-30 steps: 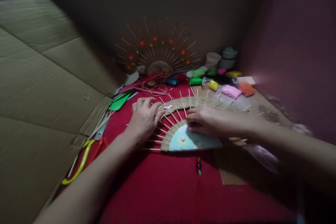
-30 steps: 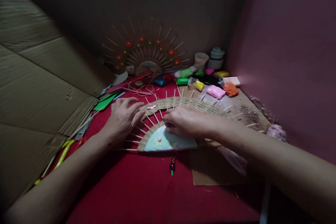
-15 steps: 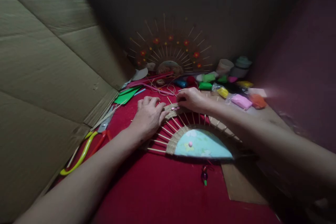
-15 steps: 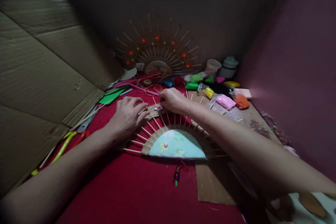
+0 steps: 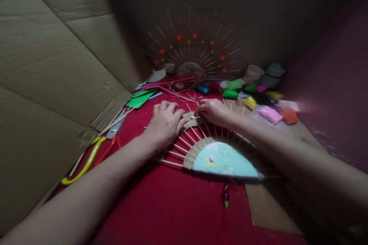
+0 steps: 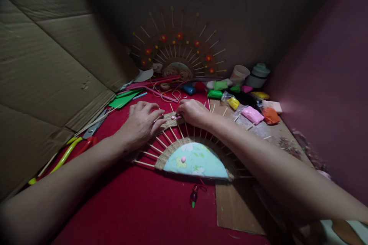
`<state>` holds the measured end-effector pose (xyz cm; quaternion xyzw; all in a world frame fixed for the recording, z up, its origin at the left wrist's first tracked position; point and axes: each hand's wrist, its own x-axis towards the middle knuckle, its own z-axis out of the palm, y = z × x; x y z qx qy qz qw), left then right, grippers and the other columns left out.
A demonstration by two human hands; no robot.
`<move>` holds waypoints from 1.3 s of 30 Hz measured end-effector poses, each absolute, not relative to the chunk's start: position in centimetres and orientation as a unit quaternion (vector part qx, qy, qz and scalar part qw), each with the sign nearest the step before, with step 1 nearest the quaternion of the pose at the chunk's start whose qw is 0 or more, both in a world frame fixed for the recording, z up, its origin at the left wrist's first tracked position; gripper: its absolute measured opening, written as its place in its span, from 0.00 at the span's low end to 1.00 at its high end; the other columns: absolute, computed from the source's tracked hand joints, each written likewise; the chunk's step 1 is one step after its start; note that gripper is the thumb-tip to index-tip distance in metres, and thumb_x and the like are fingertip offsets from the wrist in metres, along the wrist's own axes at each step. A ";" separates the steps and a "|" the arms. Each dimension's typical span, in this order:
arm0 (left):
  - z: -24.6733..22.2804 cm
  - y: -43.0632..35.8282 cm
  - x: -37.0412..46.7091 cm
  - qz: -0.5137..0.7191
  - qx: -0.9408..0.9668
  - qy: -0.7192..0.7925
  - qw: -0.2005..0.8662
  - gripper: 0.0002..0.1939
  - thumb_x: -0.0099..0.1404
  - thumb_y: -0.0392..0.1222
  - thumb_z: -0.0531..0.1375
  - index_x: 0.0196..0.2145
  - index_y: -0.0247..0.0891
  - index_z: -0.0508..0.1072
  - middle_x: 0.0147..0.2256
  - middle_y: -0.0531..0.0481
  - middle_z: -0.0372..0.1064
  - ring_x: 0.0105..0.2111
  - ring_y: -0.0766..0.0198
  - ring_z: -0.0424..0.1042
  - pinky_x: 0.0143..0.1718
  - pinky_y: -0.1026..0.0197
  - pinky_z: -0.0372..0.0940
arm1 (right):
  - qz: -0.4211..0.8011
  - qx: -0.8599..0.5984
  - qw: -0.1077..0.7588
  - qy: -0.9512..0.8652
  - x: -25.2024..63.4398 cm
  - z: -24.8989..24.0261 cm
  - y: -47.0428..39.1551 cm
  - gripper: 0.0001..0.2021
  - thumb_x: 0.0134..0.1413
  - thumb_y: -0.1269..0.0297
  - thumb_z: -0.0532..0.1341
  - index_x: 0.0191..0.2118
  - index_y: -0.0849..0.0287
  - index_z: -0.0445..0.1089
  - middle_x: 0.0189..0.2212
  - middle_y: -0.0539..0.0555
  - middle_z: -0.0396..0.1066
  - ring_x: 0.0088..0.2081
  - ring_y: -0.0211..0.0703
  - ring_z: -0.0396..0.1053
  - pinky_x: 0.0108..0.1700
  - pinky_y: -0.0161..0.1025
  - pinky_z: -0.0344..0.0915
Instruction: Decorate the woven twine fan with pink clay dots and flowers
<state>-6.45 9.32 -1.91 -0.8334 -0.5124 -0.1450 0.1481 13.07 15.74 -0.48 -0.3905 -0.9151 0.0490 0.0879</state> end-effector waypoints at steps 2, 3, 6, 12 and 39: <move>-1.9 9.3 -6.4 -0.141 -0.834 -0.513 0.147 0.18 0.67 0.49 0.53 0.45 0.35 0.74 0.45 0.39 0.69 0.45 0.47 0.61 0.43 0.48 0.56 | 0.043 -0.390 0.090 -0.916 13.1 -0.7 15.7 0.12 0.55 0.75 0.56 0.37 0.61 0.78 0.33 0.55 0.71 0.31 0.38 0.65 0.32 0.33 0.55; -2.0 9.3 -6.4 -0.139 -0.834 -0.514 0.147 0.18 0.67 0.49 0.53 0.45 0.35 0.74 0.45 0.39 0.68 0.45 0.47 0.61 0.42 0.48 0.56 | 0.040 -0.390 0.090 -0.916 13.2 -0.8 15.7 0.13 0.55 0.74 0.56 0.37 0.60 0.78 0.33 0.55 0.71 0.31 0.38 0.65 0.32 0.33 0.55; -2.0 9.3 -6.3 -0.134 -0.834 -0.514 0.149 0.18 0.67 0.49 0.52 0.46 0.36 0.73 0.46 0.39 0.68 0.45 0.48 0.60 0.42 0.49 0.56 | 0.030 -0.387 0.087 -0.917 13.3 -0.9 15.6 0.12 0.55 0.73 0.56 0.36 0.59 0.78 0.32 0.55 0.70 0.30 0.38 0.64 0.31 0.35 0.53; -2.0 9.4 -6.4 -0.136 -0.832 -0.515 0.153 0.18 0.67 0.49 0.52 0.45 0.36 0.73 0.46 0.39 0.69 0.45 0.48 0.60 0.42 0.49 0.56 | 0.019 -0.380 0.089 -0.921 13.7 -0.9 15.2 0.14 0.55 0.72 0.55 0.37 0.56 0.78 0.33 0.55 0.69 0.30 0.39 0.63 0.29 0.35 0.51; 0.6 8.2 -5.9 -0.236 -0.836 -0.490 -0.075 0.07 0.63 0.41 0.59 0.36 0.40 0.77 0.34 0.47 0.71 0.37 0.57 0.64 0.40 0.53 0.58 | 0.029 -0.399 0.117 -0.909 13.9 -1.9 14.7 0.14 0.55 0.72 0.54 0.38 0.57 0.77 0.33 0.56 0.66 0.33 0.41 0.63 0.31 0.36 0.53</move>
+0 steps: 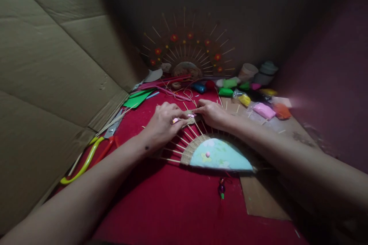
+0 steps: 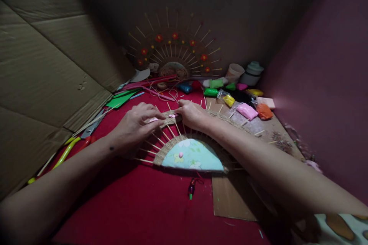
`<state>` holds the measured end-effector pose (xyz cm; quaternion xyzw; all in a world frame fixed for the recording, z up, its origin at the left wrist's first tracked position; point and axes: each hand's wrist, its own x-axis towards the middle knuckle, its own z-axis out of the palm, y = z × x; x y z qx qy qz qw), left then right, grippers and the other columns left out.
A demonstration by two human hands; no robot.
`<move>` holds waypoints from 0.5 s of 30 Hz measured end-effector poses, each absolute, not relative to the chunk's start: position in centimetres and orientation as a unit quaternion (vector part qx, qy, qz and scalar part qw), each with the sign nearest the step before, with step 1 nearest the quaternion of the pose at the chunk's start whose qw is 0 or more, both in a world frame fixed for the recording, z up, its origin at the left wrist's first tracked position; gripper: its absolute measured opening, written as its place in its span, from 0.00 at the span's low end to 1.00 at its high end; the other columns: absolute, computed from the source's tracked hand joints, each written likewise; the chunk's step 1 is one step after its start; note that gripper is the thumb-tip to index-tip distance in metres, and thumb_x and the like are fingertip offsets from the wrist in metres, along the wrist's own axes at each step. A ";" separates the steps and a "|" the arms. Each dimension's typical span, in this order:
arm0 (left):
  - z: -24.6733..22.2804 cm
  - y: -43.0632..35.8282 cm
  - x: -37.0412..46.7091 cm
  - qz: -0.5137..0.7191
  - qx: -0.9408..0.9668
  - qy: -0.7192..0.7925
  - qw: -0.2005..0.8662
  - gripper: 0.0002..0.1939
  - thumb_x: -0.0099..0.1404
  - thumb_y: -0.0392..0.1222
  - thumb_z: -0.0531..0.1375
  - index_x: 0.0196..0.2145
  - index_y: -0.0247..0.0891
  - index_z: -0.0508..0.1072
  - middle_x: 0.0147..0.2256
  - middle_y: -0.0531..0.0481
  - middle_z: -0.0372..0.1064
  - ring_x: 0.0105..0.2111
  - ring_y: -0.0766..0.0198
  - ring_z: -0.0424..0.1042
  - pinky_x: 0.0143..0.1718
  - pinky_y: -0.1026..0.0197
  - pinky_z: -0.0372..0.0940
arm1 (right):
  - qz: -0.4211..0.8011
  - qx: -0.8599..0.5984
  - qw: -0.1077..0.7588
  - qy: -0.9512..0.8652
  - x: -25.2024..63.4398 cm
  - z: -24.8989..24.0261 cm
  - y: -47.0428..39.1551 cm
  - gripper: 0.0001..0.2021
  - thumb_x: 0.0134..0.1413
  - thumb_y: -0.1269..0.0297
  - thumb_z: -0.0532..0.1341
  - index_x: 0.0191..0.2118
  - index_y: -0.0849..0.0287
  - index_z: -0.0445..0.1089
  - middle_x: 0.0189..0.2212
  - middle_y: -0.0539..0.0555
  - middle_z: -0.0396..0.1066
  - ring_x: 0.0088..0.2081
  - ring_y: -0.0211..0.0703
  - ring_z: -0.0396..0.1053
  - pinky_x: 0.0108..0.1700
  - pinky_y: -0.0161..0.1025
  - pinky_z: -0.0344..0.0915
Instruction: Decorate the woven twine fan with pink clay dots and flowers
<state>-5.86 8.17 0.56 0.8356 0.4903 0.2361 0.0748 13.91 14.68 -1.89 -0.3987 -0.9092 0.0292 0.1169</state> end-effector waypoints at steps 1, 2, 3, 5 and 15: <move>1.0 7.8 -5.7 0.259 0.838 0.463 0.132 0.06 0.62 0.40 0.60 0.35 0.40 0.77 0.32 0.49 0.71 0.36 0.60 0.65 0.40 0.56 0.59 | 0.030 -0.398 0.114 -0.910 13.9 -1.8 14.6 0.14 0.55 0.72 0.54 0.39 0.57 0.77 0.33 0.56 0.66 0.34 0.42 0.63 0.31 0.36 0.53; 1.4 7.3 -5.4 0.272 0.839 0.434 0.185 0.04 0.62 0.39 0.61 0.33 0.40 0.77 0.32 0.51 0.71 0.35 0.61 0.66 0.40 0.57 0.60 | 0.030 -0.398 0.111 -0.910 13.8 -1.7 14.5 0.13 0.55 0.72 0.55 0.39 0.57 0.77 0.34 0.56 0.66 0.34 0.42 0.63 0.32 0.36 0.53; 1.7 6.9 -5.2 0.272 0.844 0.401 0.231 0.03 0.61 0.38 0.61 0.32 0.41 0.76 0.32 0.52 0.71 0.36 0.63 0.67 0.41 0.59 0.61 | 0.031 -0.398 0.109 -0.910 13.8 -1.6 14.5 0.13 0.55 0.71 0.55 0.39 0.57 0.77 0.34 0.55 0.65 0.34 0.42 0.62 0.32 0.36 0.53; 2.0 6.0 -4.6 0.253 0.858 0.342 0.288 0.02 0.60 0.37 0.62 0.31 0.41 0.76 0.34 0.53 0.72 0.39 0.64 0.68 0.44 0.60 0.61 | 0.033 -0.401 0.104 -0.910 13.8 -1.5 14.4 0.13 0.55 0.72 0.55 0.40 0.58 0.77 0.34 0.55 0.66 0.34 0.42 0.63 0.32 0.36 0.53; 0.2 4.2 -2.3 0.178 0.902 0.338 0.200 0.04 0.63 0.38 0.60 0.31 0.39 0.75 0.32 0.49 0.71 0.36 0.60 0.66 0.40 0.56 0.61 | 0.031 -0.413 0.098 -0.905 13.6 -1.0 14.0 0.14 0.55 0.73 0.54 0.43 0.61 0.75 0.36 0.57 0.67 0.36 0.42 0.64 0.33 0.35 0.54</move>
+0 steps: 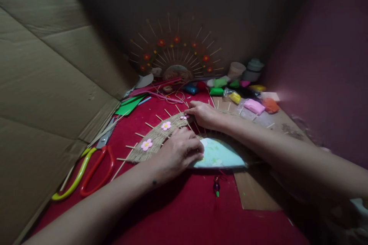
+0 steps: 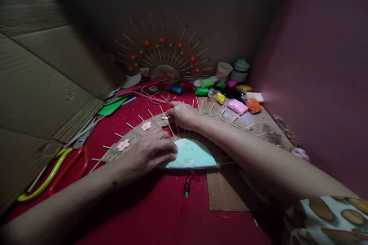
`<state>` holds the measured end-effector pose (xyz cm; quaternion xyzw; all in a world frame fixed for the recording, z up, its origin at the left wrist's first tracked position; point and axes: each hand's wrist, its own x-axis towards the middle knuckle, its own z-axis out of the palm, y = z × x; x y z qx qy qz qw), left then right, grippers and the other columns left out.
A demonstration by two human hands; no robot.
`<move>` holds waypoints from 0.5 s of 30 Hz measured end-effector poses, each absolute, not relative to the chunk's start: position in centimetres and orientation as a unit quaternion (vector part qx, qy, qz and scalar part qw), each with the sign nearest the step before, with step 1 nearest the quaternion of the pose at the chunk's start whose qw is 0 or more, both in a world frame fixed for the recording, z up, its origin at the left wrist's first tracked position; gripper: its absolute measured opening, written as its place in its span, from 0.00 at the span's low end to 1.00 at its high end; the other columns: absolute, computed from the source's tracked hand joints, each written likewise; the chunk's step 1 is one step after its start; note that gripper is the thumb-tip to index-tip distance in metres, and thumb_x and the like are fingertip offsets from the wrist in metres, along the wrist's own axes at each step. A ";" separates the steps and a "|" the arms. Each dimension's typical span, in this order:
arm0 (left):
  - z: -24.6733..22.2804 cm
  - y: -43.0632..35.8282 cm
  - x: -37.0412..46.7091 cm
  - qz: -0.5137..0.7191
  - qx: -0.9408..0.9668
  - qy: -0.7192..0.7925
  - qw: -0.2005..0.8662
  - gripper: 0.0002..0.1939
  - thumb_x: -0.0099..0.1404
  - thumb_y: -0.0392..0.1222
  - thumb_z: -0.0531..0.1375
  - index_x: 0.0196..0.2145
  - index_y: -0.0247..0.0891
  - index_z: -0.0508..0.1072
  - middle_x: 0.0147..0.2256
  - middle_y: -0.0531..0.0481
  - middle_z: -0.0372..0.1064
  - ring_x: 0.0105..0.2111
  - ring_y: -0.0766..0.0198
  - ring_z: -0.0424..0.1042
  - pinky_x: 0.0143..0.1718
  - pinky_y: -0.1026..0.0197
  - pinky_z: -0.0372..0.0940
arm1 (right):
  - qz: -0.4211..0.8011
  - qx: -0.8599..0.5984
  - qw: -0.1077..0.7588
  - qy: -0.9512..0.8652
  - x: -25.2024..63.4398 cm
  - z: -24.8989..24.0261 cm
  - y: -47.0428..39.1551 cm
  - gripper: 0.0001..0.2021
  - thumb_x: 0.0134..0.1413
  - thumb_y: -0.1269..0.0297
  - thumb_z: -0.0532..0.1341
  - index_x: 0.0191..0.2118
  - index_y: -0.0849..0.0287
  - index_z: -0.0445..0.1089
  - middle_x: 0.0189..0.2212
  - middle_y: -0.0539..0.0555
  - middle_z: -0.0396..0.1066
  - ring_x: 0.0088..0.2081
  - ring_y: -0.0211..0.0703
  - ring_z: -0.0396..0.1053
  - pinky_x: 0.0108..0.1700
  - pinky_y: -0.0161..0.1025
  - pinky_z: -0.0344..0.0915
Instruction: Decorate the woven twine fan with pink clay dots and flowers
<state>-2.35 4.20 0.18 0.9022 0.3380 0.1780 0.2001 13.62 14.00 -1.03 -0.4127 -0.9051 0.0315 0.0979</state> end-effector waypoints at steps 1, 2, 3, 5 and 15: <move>0.2 4.1 -2.4 0.178 0.900 0.339 0.206 0.05 0.63 0.39 0.59 0.31 0.39 0.75 0.32 0.49 0.71 0.36 0.60 0.66 0.40 0.56 0.61 | 0.030 -0.413 0.099 -0.905 13.6 -1.1 14.0 0.14 0.55 0.74 0.54 0.43 0.61 0.75 0.36 0.58 0.67 0.36 0.43 0.65 0.33 0.35 0.54; 0.4 4.1 -2.4 0.182 0.897 0.341 0.215 0.04 0.63 0.39 0.60 0.31 0.39 0.75 0.32 0.49 0.71 0.36 0.61 0.66 0.41 0.56 0.61 | 0.030 -0.413 0.101 -0.905 13.6 -1.1 14.1 0.15 0.55 0.74 0.54 0.44 0.61 0.75 0.36 0.58 0.67 0.36 0.43 0.65 0.33 0.36 0.54; 0.6 4.2 -2.6 0.189 0.892 0.343 0.228 0.04 0.62 0.38 0.60 0.30 0.40 0.75 0.32 0.50 0.71 0.37 0.61 0.67 0.42 0.56 0.62 | 0.030 -0.413 0.102 -0.904 13.6 -1.1 14.1 0.15 0.55 0.74 0.54 0.44 0.61 0.75 0.36 0.58 0.67 0.36 0.43 0.65 0.33 0.36 0.54; 1.1 4.7 -3.1 0.218 0.872 0.356 0.255 0.04 0.62 0.38 0.60 0.30 0.40 0.75 0.33 0.51 0.72 0.38 0.62 0.68 0.43 0.57 0.62 | 0.033 -0.414 0.104 -0.904 13.7 -1.1 14.2 0.15 0.55 0.74 0.55 0.44 0.61 0.75 0.35 0.58 0.67 0.36 0.43 0.65 0.32 0.36 0.54; 1.8 12.7 -4.5 0.235 0.754 0.575 0.214 0.08 0.56 0.42 0.61 0.30 0.37 0.78 0.25 0.51 0.74 0.26 0.64 0.71 0.29 0.63 0.63 | 0.042 -0.424 0.117 -0.897 13.8 -1.0 13.7 0.14 0.57 0.74 0.53 0.41 0.60 0.76 0.36 0.58 0.68 0.37 0.44 0.66 0.34 0.36 0.55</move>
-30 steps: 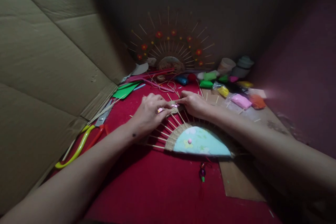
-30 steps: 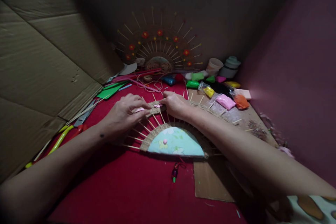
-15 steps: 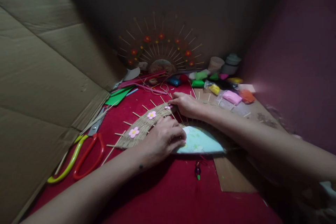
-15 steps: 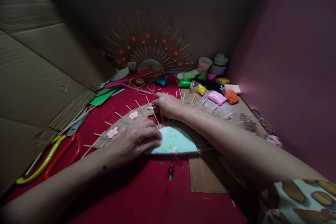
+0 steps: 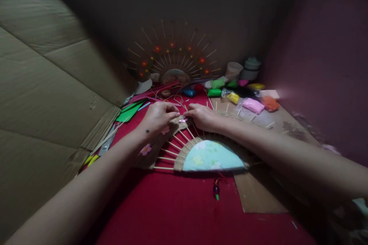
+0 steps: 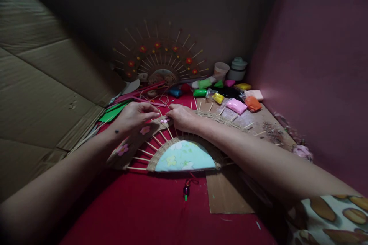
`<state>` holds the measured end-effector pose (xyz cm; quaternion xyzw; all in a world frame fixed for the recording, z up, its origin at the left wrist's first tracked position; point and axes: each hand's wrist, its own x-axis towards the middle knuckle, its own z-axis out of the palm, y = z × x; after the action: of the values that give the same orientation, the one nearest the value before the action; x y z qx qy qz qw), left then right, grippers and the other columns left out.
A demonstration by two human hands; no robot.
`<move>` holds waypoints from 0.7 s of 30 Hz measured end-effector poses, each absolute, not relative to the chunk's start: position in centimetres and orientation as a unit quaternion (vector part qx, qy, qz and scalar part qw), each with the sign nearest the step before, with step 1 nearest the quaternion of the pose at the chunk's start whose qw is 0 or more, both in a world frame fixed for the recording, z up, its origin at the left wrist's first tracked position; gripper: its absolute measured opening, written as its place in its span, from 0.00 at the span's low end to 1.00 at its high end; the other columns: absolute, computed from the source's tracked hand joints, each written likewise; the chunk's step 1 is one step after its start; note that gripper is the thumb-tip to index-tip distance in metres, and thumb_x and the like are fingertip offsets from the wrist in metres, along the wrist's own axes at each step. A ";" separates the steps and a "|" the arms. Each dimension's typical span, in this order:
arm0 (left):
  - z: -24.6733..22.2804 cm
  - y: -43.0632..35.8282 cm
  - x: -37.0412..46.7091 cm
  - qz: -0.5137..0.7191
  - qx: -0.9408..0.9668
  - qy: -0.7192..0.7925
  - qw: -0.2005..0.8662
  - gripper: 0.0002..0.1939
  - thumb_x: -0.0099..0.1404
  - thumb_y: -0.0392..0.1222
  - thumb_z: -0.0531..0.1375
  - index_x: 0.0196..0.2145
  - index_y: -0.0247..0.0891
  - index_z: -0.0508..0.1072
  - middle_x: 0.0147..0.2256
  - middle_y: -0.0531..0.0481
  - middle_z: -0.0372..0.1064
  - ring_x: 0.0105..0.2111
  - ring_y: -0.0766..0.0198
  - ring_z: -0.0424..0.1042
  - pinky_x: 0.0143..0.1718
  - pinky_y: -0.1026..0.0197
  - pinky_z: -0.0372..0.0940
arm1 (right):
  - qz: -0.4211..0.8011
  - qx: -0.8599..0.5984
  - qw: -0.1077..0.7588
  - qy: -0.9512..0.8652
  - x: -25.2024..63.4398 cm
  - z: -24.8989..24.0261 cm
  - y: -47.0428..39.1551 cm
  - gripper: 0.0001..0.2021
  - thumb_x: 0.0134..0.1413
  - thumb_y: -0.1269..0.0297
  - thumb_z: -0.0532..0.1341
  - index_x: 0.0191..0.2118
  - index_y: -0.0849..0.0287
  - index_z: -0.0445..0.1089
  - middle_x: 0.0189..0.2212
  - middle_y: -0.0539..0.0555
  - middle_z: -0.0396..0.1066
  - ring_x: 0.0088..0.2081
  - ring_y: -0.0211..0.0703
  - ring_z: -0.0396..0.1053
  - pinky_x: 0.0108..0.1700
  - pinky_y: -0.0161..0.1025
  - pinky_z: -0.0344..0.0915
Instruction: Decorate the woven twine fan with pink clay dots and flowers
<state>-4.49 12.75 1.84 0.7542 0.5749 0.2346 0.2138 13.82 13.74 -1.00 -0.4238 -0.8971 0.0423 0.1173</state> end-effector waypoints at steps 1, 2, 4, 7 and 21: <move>1.6 13.1 -4.2 0.224 0.755 0.579 0.209 0.07 0.56 0.42 0.61 0.29 0.37 0.78 0.22 0.51 0.72 0.23 0.64 0.70 0.27 0.63 0.62 | 0.042 -0.425 0.121 -0.896 13.8 -1.2 13.8 0.14 0.57 0.73 0.54 0.42 0.59 0.76 0.36 0.58 0.68 0.38 0.44 0.65 0.34 0.37 0.55; 1.3 13.3 -4.0 0.215 0.756 0.583 0.206 0.07 0.56 0.42 0.61 0.29 0.38 0.78 0.19 0.53 0.70 0.20 0.65 0.69 0.25 0.63 0.62 | 0.041 -0.426 0.124 -0.895 13.8 -1.3 13.8 0.14 0.57 0.72 0.54 0.42 0.59 0.76 0.36 0.58 0.68 0.38 0.45 0.65 0.33 0.37 0.55; 0.8 13.5 -3.6 0.203 0.760 0.586 0.194 0.07 0.56 0.42 0.61 0.28 0.39 0.79 0.15 0.54 0.67 0.18 0.65 0.67 0.23 0.63 0.60 | 0.040 -0.426 0.131 -0.894 13.9 -1.7 13.9 0.14 0.57 0.71 0.55 0.44 0.58 0.75 0.36 0.58 0.68 0.37 0.45 0.65 0.32 0.37 0.54; 0.3 13.6 -3.3 0.194 0.771 0.584 0.164 0.07 0.56 0.41 0.61 0.29 0.41 0.80 0.17 0.53 0.69 0.22 0.62 0.70 0.25 0.63 0.61 | 0.038 -0.426 0.142 -0.893 13.9 -2.1 14.1 0.14 0.57 0.70 0.55 0.45 0.56 0.75 0.36 0.57 0.68 0.38 0.45 0.65 0.32 0.37 0.54; -0.5 14.1 -3.5 0.101 0.844 0.526 0.025 0.13 0.62 0.40 0.55 0.37 0.39 0.80 0.35 0.42 0.76 0.36 0.56 0.71 0.39 0.57 0.62 | 0.036 -0.417 0.161 -0.894 13.9 -2.6 14.3 0.12 0.56 0.71 0.55 0.40 0.57 0.76 0.35 0.56 0.68 0.38 0.44 0.65 0.34 0.36 0.55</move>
<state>-3.54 14.12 -0.51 0.8441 0.5259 0.1012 0.0255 13.91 14.35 -2.62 -0.4168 -0.8940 0.0357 0.1606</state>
